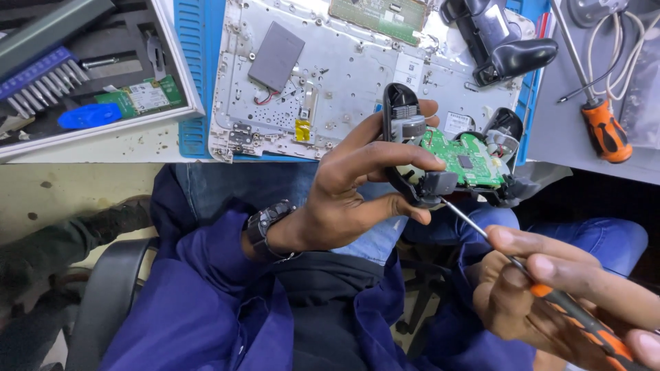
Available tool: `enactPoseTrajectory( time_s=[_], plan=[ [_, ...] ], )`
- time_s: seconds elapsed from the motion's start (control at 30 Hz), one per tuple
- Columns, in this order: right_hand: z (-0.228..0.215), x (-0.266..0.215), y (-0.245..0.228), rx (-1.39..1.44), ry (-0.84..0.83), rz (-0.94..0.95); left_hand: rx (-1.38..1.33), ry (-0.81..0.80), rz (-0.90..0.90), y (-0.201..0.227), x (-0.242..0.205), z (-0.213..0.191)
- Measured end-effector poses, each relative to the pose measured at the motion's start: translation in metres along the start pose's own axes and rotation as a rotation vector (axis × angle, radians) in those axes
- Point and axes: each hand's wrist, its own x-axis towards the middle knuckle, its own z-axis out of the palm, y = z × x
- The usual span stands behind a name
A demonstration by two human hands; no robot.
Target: The person assembles a disassembled electronic device, likely a game controller, by hand. They connect a ribbon cable to the circuit board, place a battery into the housing, and then snap the two halves of the plastic casing together to complete the assembly.
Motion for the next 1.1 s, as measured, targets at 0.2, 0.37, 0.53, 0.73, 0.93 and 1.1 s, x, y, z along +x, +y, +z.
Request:
enactPoseTrajectory(
  time_s=[0.2,0.37,0.53,0.73,0.93,1.1],
  plan=[
    [-0.073,0.057,-0.019,0.351,-1.024,0.540,-0.070,-0.004,-0.019,0.000,-0.001,0.001],
    [-0.026,0.030,-0.033,-0.020,-0.350,0.243,0.003,-0.050,0.013,-0.002,0.000,-0.004],
    [-0.079,0.107,-0.003,0.252,-1.158,0.859,0.127,-0.088,0.069,-0.008,0.003,-0.009],
    [-0.093,0.127,0.034,0.430,-1.331,0.779,0.203,-0.094,0.113,-0.013,0.004,-0.009],
    [-0.020,0.023,-0.020,0.104,-0.115,0.231,0.219,-0.075,0.159,-0.014,0.005,-0.010],
    [0.004,0.058,-0.032,0.105,-0.325,-0.100,0.281,-0.066,0.181,-0.008,0.009,-0.010]
  ],
)
